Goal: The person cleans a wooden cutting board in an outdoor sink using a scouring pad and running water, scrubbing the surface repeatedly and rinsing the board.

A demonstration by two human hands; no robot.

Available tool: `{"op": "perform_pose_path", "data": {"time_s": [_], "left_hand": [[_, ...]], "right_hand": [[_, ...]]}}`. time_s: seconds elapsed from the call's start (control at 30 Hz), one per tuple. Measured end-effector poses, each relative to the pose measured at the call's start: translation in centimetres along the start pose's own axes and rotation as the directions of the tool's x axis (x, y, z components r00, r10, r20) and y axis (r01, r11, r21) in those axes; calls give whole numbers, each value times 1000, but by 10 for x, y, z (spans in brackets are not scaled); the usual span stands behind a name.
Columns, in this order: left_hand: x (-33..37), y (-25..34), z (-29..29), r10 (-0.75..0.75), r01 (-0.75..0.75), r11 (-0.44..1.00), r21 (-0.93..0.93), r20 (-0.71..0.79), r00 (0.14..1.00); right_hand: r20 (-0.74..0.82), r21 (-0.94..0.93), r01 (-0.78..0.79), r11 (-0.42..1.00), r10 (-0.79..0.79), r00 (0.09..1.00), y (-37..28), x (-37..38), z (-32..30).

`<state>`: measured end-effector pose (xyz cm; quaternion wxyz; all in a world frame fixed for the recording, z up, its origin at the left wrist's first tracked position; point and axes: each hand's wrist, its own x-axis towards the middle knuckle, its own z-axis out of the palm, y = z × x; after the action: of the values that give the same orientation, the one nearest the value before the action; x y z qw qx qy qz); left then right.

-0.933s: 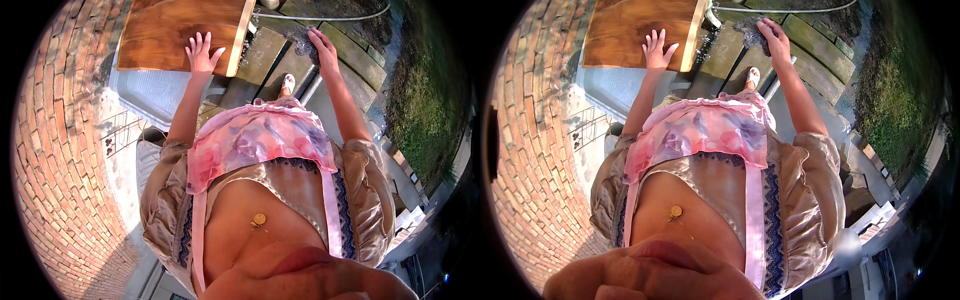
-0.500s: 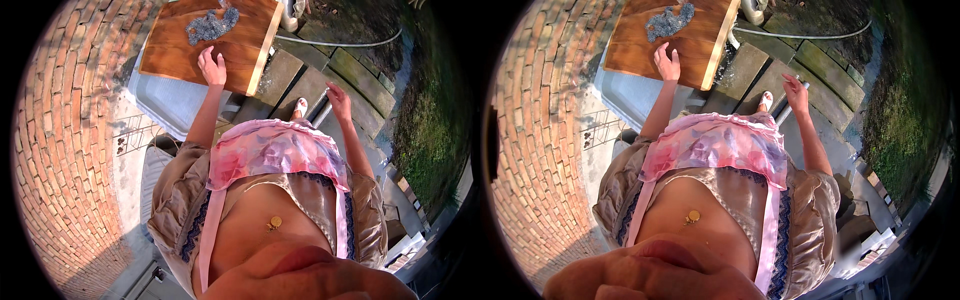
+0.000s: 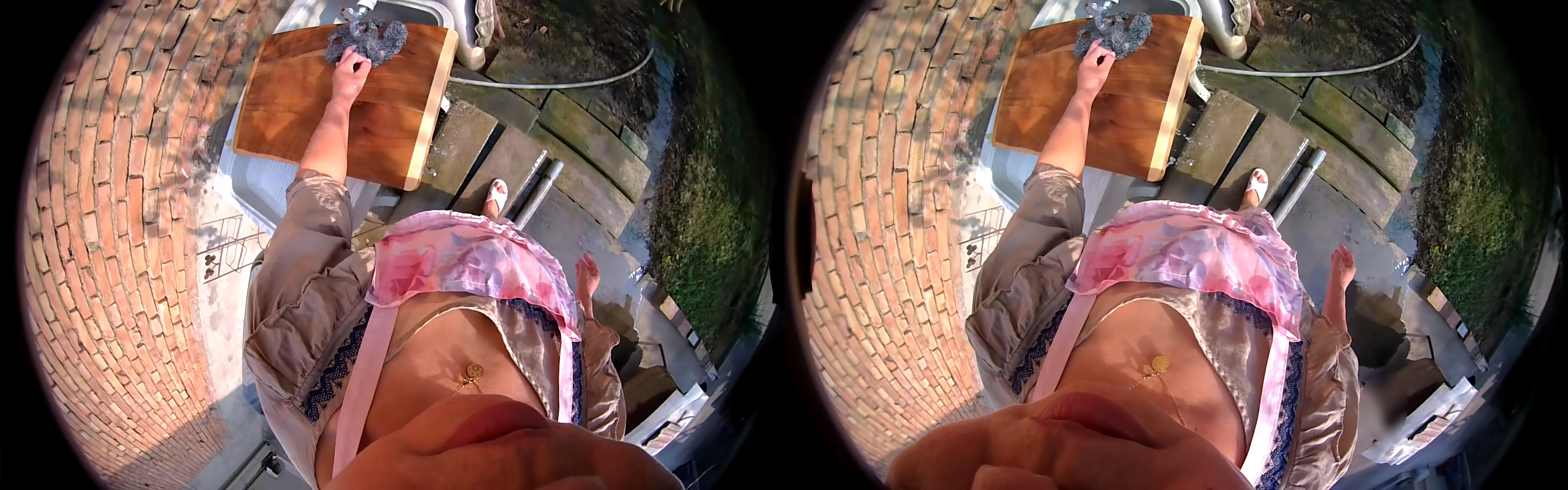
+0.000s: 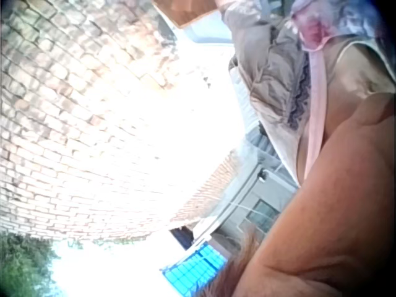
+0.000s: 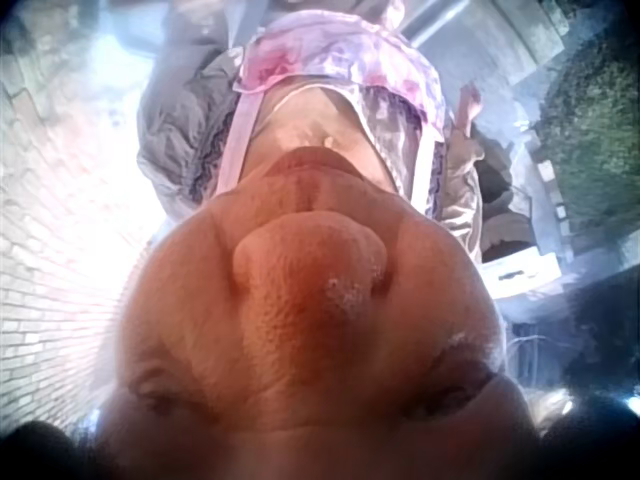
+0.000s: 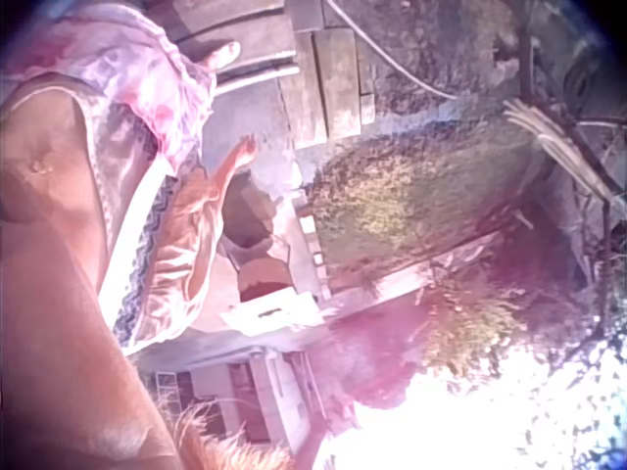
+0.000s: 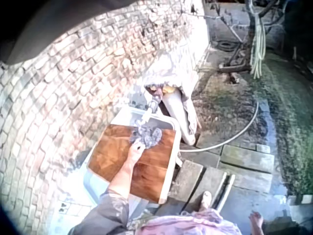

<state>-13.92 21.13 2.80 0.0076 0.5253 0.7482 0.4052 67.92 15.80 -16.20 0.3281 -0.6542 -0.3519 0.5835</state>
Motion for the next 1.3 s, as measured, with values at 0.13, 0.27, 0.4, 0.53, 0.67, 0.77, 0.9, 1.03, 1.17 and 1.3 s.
{"op": "perform_pose_path", "data": {"time_s": [0.13,0.27,0.4,0.53,0.67,0.77,0.9,1.03,1.17,1.3], "left_hand": [[5,4,-14,-157,174,982,-70,201,967],[1,55,41,-286,314,938,147,-183,941],[8,31,54,-328,328,929,174,-26,944],[27,-7,23,-24,-16,986,163,238,971],[43,-13,-18,-165,-125,809,574,427,889],[48,-3,-1,-257,128,904,408,280,925],[23,54,67,-547,400,753,522,159,822],[21,31,68,-296,135,801,583,190,936],[26,-5,25,176,-356,900,251,539,824],[35,-17,-2,-63,-211,907,364,614,787]], "right_hand": [[115,-111,-60,992,73,991,-9,-1,18],[103,12,-41,999,39,994,-26,-6,32],[133,-165,14,986,8,991,-26,11,45],[93,-120,37,992,-26,995,-13,5,39],[-16,-81,-53,995,52,999,1,-20,41],[24,-82,-93,992,96,995,30,-28,26],[-53,-147,-153,977,147,988,47,-48,17],[-11,-110,-126,986,125,992,40,-50,31],[-24,-197,-189,962,188,982,27,-58,42],[-8,-114,-184,976,184,983,41,-60,49]]}}
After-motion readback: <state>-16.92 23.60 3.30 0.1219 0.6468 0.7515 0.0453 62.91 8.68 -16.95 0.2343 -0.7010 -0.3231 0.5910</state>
